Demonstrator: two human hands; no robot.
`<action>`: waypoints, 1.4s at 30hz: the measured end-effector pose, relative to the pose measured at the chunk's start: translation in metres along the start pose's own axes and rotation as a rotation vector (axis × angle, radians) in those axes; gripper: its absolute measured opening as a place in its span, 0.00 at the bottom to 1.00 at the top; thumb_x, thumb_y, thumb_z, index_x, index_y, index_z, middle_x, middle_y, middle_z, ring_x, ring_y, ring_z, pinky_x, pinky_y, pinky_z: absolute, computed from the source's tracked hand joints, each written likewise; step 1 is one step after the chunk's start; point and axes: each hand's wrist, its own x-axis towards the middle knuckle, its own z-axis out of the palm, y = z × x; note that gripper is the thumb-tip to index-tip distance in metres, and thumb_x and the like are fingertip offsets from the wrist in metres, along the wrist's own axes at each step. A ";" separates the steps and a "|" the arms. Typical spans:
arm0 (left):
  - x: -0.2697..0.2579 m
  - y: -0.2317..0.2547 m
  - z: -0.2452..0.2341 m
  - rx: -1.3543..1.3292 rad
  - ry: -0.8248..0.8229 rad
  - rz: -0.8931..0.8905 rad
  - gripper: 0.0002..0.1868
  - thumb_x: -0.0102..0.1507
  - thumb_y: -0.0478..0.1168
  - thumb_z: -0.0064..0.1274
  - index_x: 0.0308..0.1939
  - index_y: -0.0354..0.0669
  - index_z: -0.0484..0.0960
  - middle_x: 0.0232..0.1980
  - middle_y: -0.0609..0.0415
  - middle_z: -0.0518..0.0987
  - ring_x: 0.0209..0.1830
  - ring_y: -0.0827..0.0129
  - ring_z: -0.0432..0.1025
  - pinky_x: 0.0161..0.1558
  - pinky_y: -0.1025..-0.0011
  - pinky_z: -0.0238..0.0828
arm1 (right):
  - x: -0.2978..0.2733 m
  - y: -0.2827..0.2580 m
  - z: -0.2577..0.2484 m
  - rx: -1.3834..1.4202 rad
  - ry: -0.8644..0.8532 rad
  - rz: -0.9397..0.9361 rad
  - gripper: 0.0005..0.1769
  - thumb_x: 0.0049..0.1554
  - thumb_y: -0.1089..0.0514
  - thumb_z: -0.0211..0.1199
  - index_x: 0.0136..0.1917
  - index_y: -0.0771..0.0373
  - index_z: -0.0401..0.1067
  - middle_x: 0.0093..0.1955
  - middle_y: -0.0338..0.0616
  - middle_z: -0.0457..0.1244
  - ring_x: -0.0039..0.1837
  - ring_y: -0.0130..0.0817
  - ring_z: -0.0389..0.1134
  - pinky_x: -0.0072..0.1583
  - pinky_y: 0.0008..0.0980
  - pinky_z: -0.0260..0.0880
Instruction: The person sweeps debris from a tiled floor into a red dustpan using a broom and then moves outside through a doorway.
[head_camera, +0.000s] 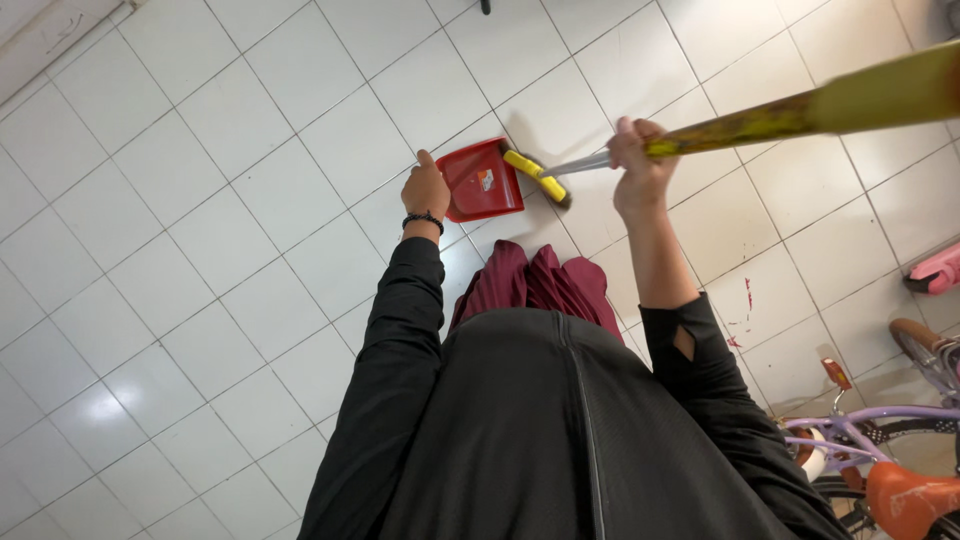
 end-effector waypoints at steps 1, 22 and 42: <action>0.000 -0.001 -0.001 -0.004 0.013 0.012 0.19 0.68 0.42 0.49 0.58 0.37 0.62 0.45 0.40 0.82 0.43 0.49 0.80 0.40 0.56 0.79 | 0.005 0.001 -0.008 0.036 0.045 -0.027 0.28 0.63 0.63 0.63 0.27 0.54 0.53 0.25 0.33 0.50 0.29 0.26 0.50 0.36 0.28 0.52; -0.108 -0.164 -0.047 -0.151 0.176 -0.302 0.14 0.71 0.47 0.48 0.52 0.43 0.67 0.39 0.52 0.84 0.38 0.54 0.80 0.37 0.57 0.77 | 0.086 0.067 0.108 -0.139 -0.364 -0.282 0.06 0.58 0.71 0.53 0.41 0.64 0.67 0.37 0.41 0.61 0.39 0.28 0.61 0.42 0.28 0.63; -0.206 -0.213 -0.037 -0.195 0.301 -0.574 0.14 0.71 0.46 0.47 0.53 0.42 0.67 0.38 0.50 0.84 0.38 0.53 0.80 0.38 0.57 0.76 | 0.068 0.014 0.084 0.176 -0.073 -0.324 0.18 0.60 0.71 0.52 0.34 0.56 0.53 0.25 0.34 0.48 0.27 0.25 0.45 0.31 0.27 0.51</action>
